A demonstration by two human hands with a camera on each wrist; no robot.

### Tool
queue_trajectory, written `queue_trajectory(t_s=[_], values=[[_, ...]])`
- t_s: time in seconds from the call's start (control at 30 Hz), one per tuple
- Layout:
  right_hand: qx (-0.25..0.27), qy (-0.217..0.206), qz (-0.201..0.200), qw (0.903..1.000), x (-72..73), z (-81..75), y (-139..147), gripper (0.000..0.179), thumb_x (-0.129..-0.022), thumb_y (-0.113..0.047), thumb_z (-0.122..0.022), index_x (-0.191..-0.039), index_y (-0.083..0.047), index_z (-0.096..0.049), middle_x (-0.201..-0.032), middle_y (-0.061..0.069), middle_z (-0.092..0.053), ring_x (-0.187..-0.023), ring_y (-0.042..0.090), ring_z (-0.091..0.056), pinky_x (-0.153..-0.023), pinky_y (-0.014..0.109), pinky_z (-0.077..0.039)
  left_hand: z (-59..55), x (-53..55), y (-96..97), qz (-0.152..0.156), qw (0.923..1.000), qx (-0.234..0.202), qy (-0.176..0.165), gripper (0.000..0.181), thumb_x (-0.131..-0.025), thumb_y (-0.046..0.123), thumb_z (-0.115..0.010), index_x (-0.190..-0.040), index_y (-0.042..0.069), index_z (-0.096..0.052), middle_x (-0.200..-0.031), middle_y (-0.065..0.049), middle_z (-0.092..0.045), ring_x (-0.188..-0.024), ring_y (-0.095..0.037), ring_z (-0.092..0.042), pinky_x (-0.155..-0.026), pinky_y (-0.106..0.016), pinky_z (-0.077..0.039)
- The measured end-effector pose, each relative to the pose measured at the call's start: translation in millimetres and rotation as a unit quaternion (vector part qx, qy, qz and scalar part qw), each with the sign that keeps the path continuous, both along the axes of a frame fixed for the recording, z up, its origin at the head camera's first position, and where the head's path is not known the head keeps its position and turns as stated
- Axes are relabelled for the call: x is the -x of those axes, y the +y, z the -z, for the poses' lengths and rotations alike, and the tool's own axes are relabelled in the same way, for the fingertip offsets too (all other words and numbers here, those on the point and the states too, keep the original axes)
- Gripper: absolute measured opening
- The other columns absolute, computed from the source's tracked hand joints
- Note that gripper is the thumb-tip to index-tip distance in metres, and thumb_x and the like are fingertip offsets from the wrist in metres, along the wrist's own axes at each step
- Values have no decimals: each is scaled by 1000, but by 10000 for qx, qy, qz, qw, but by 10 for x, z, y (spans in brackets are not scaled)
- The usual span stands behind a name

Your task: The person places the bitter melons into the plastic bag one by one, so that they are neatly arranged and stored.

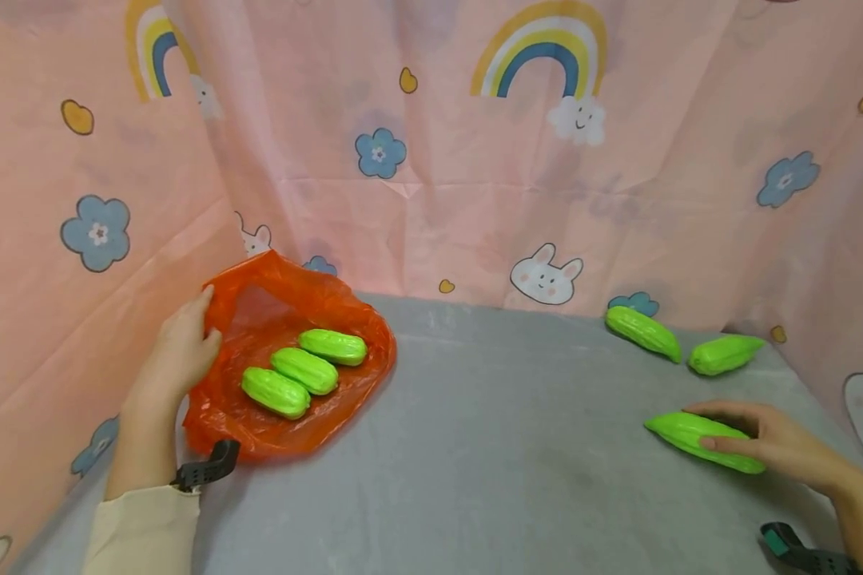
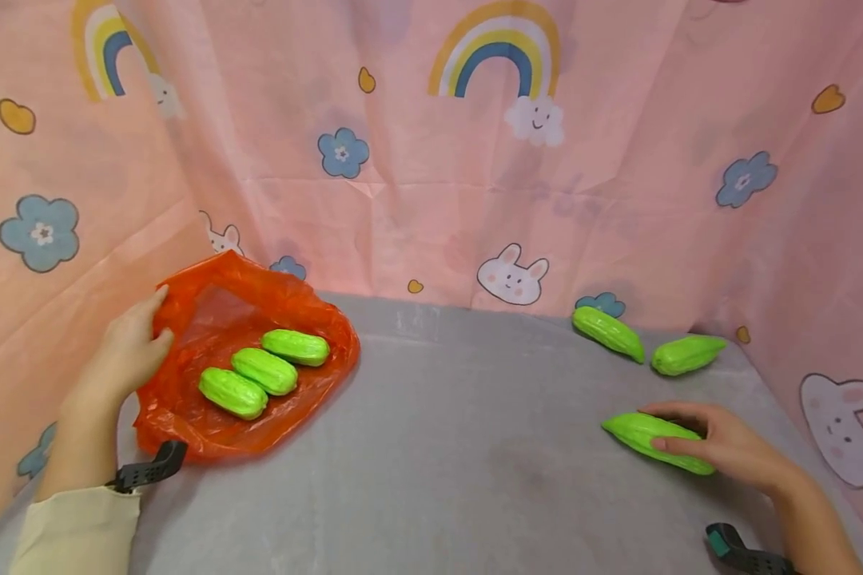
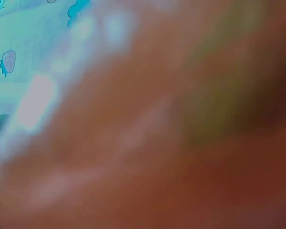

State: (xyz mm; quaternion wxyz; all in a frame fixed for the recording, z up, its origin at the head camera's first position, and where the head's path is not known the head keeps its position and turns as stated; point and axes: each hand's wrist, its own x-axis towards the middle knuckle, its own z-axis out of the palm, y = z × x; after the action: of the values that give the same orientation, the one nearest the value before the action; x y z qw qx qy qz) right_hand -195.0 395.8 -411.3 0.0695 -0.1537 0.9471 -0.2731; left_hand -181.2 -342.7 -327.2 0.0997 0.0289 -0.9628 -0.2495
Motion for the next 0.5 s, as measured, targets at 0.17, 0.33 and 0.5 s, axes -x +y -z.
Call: queue_trajectory(t_s=[0.17, 0.33, 0.5], values=[[53, 89, -5, 9999, 11, -13, -12, 43, -96, -28, -69, -135, -12, -63, -119, -41, -53, -108, -28, -42, -76, 15, -50, 0, 19, 9, 12, 9999, -37, -96, 71, -98, 3, -43, -160, -5, -9, -156, -39, -27, -132, -56, -38, -111, -73, -32], [129, 225, 53, 9996, 2, -55, -40, 44, -95, -27, -70, -136, -11, -63, -119, -42, -51, -108, -29, -41, -77, 13, -48, 21, 34, 29, 16, 9999, -119, -125, 71, -99, 3, -42, -160, -4, -7, -156, -39, -28, -123, -51, -41, -109, -74, -36], [412, 353, 85, 9985, -21, -103, -80, 46, -95, -23, -70, -138, -9, -61, -121, -42, -53, -109, -29, -42, -77, 8, -46, 47, 36, 29, 33, 10000, -54, -60, 70, -98, 3, -42, -159, -7, -9, -154, -41, -29, -123, -52, -41, -109, -74, -35]])
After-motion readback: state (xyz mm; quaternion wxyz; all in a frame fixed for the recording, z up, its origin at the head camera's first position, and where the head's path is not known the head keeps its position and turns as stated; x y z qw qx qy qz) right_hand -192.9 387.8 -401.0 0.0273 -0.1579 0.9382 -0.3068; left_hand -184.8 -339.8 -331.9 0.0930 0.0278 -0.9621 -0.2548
